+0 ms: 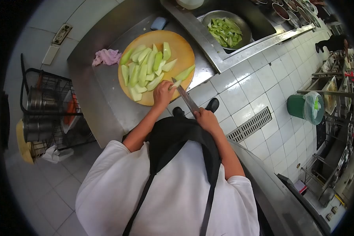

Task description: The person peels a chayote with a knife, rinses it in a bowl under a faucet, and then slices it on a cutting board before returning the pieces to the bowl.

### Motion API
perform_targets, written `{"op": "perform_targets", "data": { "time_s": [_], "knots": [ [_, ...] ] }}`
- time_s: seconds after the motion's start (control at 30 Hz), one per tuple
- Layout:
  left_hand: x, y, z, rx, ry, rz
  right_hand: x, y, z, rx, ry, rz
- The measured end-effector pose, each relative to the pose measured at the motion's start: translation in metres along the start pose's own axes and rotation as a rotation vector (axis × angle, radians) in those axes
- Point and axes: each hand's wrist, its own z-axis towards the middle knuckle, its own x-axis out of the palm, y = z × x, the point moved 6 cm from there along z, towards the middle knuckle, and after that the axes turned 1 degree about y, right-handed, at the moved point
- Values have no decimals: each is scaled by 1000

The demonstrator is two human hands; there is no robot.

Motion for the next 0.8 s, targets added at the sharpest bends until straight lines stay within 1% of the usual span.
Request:
{"op": "perform_targets", "data": {
  "time_s": [0.1, 0.2, 0.3, 0.4, 0.47, 0.53, 0.6, 0.63, 0.7, 0.8],
  "knots": [
    [-8, -4, -10, 89, -95, 15, 0, 1, -4, 19, 3, -1],
    [-5, 1, -10, 22, -65, 30, 0, -1, -4, -5, -28, -29],
    [1, 6, -8, -101, 92, 43, 1, -7, -5, -4, -37, -14],
    [6, 6, 6, -296, 236, -32, 3, -17, -7, -18, -41, 6],
    [11, -17, 48, -372, 299, -440, 4, -22, -7, -8, -57, 4],
    [24, -42, 113, -383, 191, -1025, 10, -22, -11, 6, -56, 11],
    [-21, -86, 164, -422, 101, -1216, 5, -20, -12, 21, -56, 11],
    [-19, -74, 184, -403, 89, -1101, 3, -22, -15, 32, -71, 54],
    [-35, -54, 196, -193, 9, -590, -4, -30, -19, 46, -102, 141],
    [-28, -34, 153, -191, 280, -183, -3, -66, -25, 174, -207, 379]
  ]
}}
